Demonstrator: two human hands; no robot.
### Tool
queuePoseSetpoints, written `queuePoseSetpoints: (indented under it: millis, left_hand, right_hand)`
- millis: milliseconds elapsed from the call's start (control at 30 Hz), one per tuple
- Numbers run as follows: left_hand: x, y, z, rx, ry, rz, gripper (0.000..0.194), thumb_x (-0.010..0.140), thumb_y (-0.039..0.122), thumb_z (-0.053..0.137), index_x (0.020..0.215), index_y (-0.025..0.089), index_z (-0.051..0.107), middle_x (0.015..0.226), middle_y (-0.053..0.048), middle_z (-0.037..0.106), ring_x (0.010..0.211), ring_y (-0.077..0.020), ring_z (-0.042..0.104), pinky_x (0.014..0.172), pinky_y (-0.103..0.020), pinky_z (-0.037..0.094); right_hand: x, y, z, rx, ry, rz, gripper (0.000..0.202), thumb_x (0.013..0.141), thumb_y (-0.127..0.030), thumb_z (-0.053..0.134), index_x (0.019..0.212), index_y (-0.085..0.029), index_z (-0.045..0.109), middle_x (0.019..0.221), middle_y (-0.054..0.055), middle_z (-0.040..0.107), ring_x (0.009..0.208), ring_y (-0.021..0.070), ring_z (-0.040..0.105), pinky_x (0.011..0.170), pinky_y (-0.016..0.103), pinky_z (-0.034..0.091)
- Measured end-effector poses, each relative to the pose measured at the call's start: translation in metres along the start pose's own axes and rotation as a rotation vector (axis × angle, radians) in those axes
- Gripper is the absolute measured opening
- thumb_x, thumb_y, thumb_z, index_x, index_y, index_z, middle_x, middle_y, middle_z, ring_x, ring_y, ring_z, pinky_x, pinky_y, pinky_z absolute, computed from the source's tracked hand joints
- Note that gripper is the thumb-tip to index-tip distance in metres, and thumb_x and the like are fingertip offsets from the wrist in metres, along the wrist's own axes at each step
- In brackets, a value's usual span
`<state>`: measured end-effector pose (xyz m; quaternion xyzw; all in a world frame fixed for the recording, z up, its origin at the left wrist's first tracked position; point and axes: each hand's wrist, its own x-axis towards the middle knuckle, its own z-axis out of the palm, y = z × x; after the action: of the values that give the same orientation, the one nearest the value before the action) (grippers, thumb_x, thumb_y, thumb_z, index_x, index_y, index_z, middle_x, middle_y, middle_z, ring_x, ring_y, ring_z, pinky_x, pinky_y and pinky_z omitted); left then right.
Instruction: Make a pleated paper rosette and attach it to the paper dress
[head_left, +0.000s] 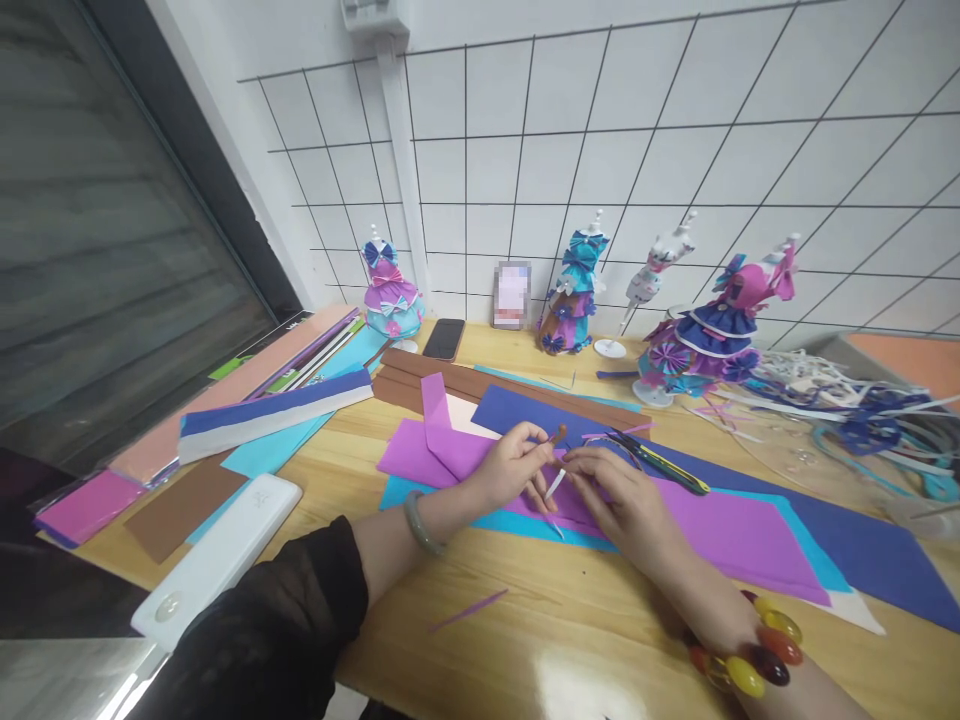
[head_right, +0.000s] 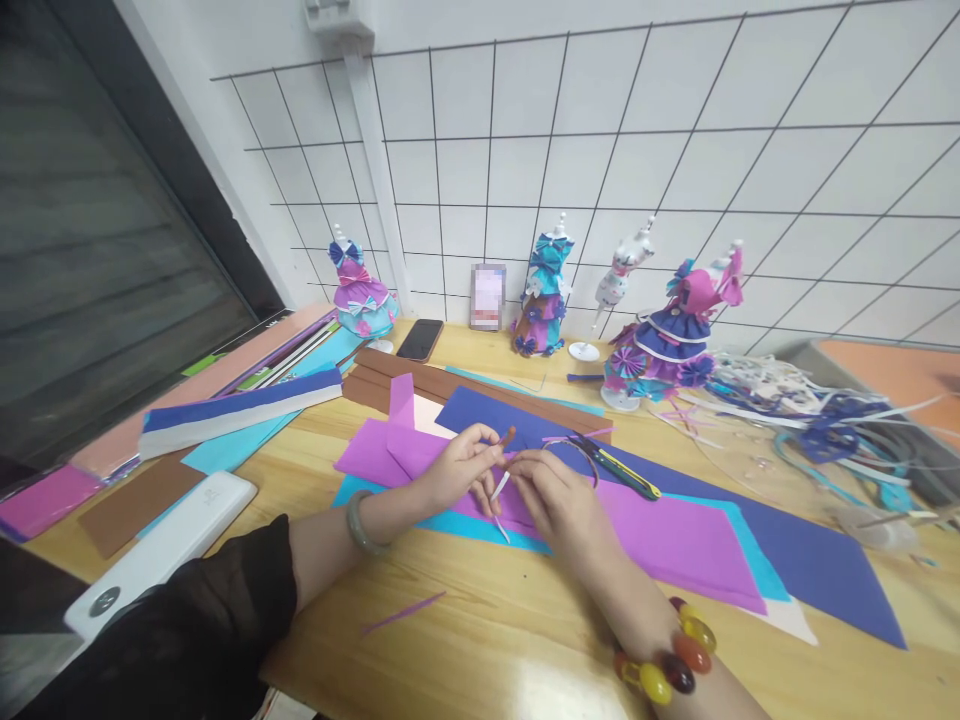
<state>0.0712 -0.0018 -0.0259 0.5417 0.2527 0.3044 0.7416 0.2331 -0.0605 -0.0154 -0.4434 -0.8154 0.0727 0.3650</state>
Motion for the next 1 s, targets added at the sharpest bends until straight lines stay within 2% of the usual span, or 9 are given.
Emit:
queuePoseSetpoints:
  millis: [200,267,367,467,567,700,833,1000]
  left_hand:
    - [0.002,-0.0002,-0.0002,-0.044,0.06,-0.012,0.035,0.073,0.044,0.053,0.09,0.021,0.032,0.078,0.001,0.056,0.044,-0.0136,0.059,0.035,-0.023,0.047]
    - [0.0022,-0.0007,-0.0001,-0.035,0.064,-0.011,0.036,0.073,0.045,0.053,0.09,0.02,0.033,0.081,-0.001,0.056,0.048,-0.0144,0.061,0.034,-0.022,0.046]
    - [0.0018,-0.0019,-0.0004,0.021,0.087,0.027,0.035,0.073,0.045,0.052,0.089,0.019,0.036,0.087,-0.005,0.056,0.058,-0.0145,0.062,0.036,-0.02,0.046]
    - [0.0008,-0.0037,-0.0002,0.104,0.125,0.101,0.032,0.075,0.044,0.05,0.088,0.017,0.04,0.087,-0.005,0.057,0.058,-0.0108,0.058,0.038,-0.019,0.046]
    - [-0.0003,-0.0046,0.0012,0.155,0.14,0.143,0.029,0.075,0.042,0.05,0.087,0.017,0.044,0.077,-0.001,0.056,0.049,-0.0068,0.052,0.038,-0.018,0.043]
    - [-0.0017,-0.0031,0.0042,0.227,0.194,0.155,0.027,0.073,0.04,0.054,0.082,0.015,0.048,0.061,0.004,0.051,0.042,-0.0046,0.046,0.04,-0.017,0.039]
    - [-0.0017,-0.0024,0.0058,0.27,0.249,0.205,0.023,0.072,0.036,0.056,0.078,0.014,0.051,0.066,0.001,0.054,0.051,-0.0053,0.049,0.048,-0.017,0.04]
    - [-0.0004,-0.0038,0.0064,0.315,0.278,0.257,0.016,0.072,0.029,0.056,0.077,0.014,0.055,0.073,-0.003,0.058,0.066,-0.0098,0.054,0.061,-0.021,0.044]
  right_hand:
    - [0.0002,-0.0032,0.0044,0.172,0.078,0.247,0.014,0.085,-0.025,0.044,0.088,-0.022,0.057,0.076,0.006,0.064,0.069,0.0179,0.06,0.062,0.032,0.049]
    - [0.0008,-0.0012,0.0038,0.189,0.116,0.285,0.013,0.084,-0.028,0.045,0.085,-0.022,0.057,0.073,0.005,0.063,0.066,0.0176,0.059,0.06,0.031,0.048]
    - [0.0019,0.0004,0.0017,0.161,0.129,0.282,0.013,0.082,-0.029,0.047,0.08,-0.021,0.057,0.074,0.004,0.062,0.067,0.0175,0.057,0.061,0.031,0.046]
    - [0.0025,-0.001,0.0007,0.144,0.051,0.264,0.014,0.083,-0.029,0.047,0.079,-0.022,0.058,0.071,0.003,0.061,0.064,0.0163,0.056,0.061,0.029,0.045]
    - [0.0024,-0.0026,0.0022,0.137,0.007,0.24,0.015,0.084,-0.03,0.046,0.08,-0.022,0.058,0.07,0.003,0.061,0.063,0.016,0.055,0.061,0.029,0.044]
    - [0.0021,-0.0024,0.0048,0.13,0.03,0.222,0.016,0.083,-0.031,0.046,0.078,-0.022,0.058,0.069,0.002,0.061,0.063,0.0161,0.056,0.059,0.028,0.045]
    - [0.0019,-0.0019,0.0063,0.144,0.043,0.241,0.016,0.082,-0.031,0.047,0.078,-0.022,0.06,0.071,0.003,0.062,0.065,0.0166,0.057,0.061,0.029,0.046]
    - [0.0014,-0.0018,0.0094,0.244,0.058,0.369,0.017,0.081,-0.033,0.05,0.078,-0.021,0.061,0.076,0.004,0.065,0.07,0.0177,0.058,0.063,0.029,0.046]
